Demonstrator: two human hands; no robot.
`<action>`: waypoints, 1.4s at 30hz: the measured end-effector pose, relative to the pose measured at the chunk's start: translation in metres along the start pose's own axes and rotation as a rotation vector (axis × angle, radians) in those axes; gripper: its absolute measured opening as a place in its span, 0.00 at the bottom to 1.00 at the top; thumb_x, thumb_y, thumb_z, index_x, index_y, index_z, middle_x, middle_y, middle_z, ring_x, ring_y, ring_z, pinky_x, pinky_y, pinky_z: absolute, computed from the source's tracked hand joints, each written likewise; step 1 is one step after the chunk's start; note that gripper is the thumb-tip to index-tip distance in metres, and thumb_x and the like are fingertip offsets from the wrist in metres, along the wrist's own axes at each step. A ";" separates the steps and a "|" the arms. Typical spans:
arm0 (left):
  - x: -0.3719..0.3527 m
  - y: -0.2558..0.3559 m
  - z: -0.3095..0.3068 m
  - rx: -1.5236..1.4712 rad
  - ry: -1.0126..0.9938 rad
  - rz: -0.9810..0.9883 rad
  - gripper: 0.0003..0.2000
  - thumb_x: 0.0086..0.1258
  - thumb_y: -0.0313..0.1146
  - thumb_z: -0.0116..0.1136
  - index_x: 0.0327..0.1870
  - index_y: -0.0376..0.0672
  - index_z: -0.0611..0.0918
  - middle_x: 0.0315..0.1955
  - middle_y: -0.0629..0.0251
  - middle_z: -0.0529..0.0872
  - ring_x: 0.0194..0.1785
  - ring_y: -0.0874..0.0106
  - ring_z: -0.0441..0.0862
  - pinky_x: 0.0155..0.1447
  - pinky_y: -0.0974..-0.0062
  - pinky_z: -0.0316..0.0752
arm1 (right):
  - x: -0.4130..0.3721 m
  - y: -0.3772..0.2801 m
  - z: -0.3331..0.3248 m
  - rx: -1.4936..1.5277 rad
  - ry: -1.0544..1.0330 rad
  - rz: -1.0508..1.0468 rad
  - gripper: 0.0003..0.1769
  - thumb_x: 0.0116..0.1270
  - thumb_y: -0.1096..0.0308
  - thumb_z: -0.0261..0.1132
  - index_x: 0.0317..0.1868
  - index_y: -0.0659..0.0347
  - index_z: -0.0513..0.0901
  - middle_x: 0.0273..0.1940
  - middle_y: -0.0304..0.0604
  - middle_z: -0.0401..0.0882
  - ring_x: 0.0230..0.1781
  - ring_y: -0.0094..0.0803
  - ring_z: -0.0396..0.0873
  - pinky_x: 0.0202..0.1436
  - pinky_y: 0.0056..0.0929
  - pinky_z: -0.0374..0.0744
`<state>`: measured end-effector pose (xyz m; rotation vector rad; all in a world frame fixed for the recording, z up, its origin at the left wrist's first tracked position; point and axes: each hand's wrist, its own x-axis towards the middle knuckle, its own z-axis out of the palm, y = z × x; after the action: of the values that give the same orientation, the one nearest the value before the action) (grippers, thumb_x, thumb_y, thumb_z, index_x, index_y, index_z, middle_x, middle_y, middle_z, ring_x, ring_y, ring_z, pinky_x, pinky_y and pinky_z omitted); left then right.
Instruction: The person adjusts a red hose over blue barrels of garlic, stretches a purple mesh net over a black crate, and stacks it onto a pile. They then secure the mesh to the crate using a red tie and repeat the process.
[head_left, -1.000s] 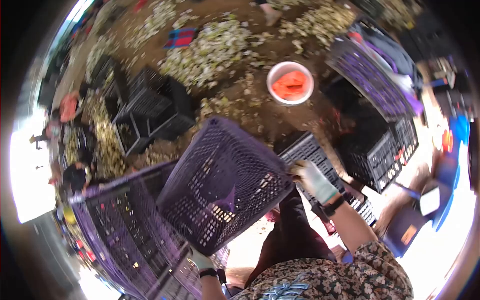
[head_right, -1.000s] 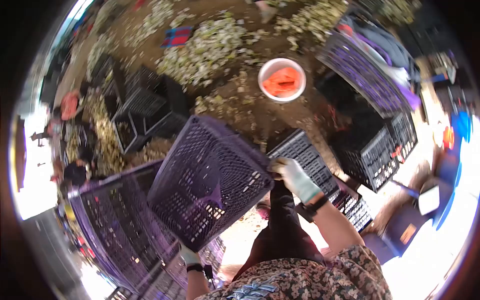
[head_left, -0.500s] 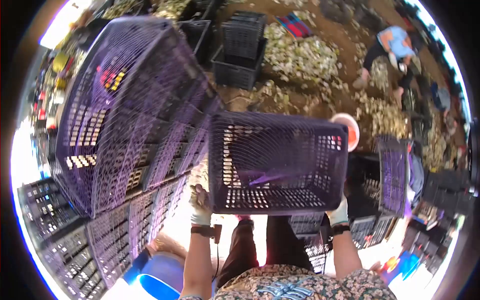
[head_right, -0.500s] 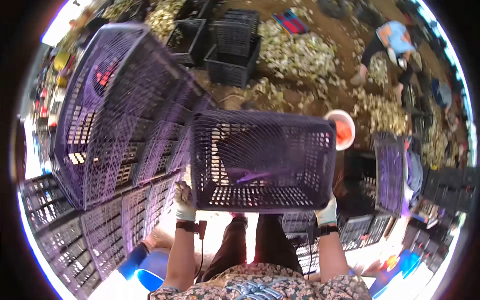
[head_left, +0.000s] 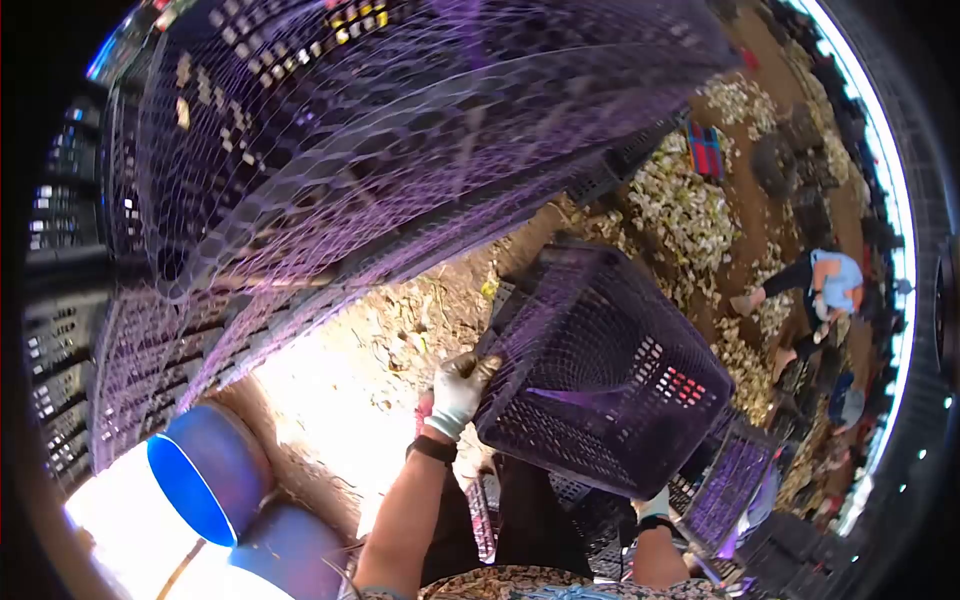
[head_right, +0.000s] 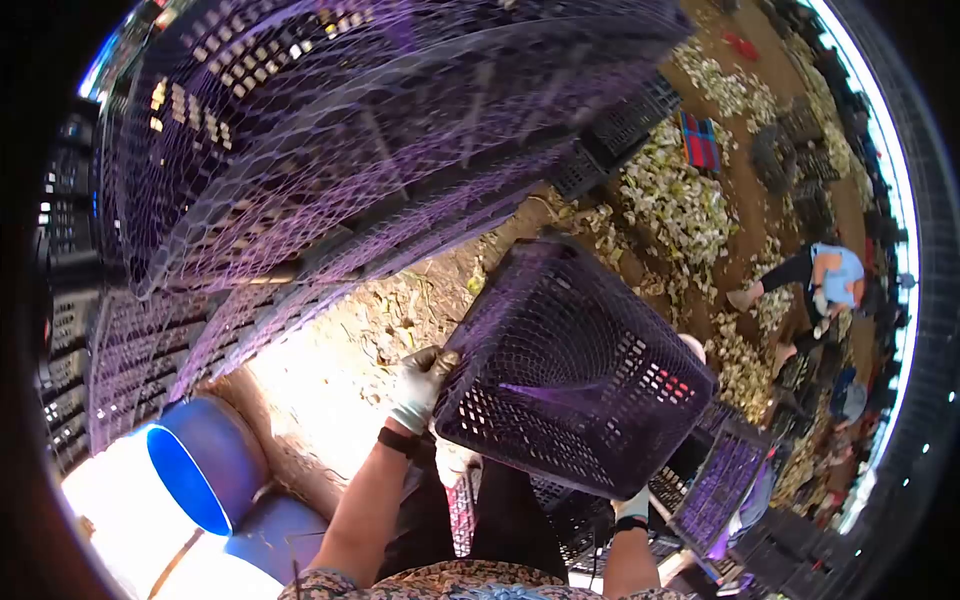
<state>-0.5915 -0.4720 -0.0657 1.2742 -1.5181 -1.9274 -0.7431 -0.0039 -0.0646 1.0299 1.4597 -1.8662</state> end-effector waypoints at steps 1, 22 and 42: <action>0.002 0.013 -0.007 -0.019 0.023 -0.009 0.16 0.68 0.42 0.62 0.25 0.39 0.79 0.15 0.76 0.72 0.19 0.84 0.62 0.23 0.80 0.59 | 0.008 -0.001 -0.010 -0.069 0.002 -0.010 0.23 0.72 0.57 0.48 0.63 0.56 0.72 0.61 0.44 0.74 0.60 0.46 0.72 0.64 0.48 0.72; -0.092 0.004 -0.016 -0.832 0.331 -0.334 0.05 0.72 0.30 0.55 0.34 0.42 0.78 0.26 0.76 0.78 0.29 0.83 0.71 0.34 0.85 0.66 | 0.025 -0.022 -0.033 -0.413 -0.007 0.066 0.25 0.71 0.48 0.49 0.62 0.51 0.73 0.61 0.41 0.74 0.58 0.43 0.75 0.56 0.49 0.77; 0.056 0.029 -0.008 0.004 -0.196 -0.157 0.31 0.69 0.50 0.57 0.69 0.46 0.65 0.59 0.58 0.77 0.55 0.68 0.76 0.53 0.72 0.75 | -0.046 -0.087 0.082 0.129 -0.352 0.038 0.32 0.74 0.43 0.43 0.68 0.56 0.66 0.68 0.41 0.67 0.66 0.39 0.66 0.70 0.43 0.62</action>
<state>-0.6208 -0.5276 -0.0630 1.2721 -1.5550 -2.2065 -0.8061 -0.0624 0.0301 0.7321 1.1206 -2.0133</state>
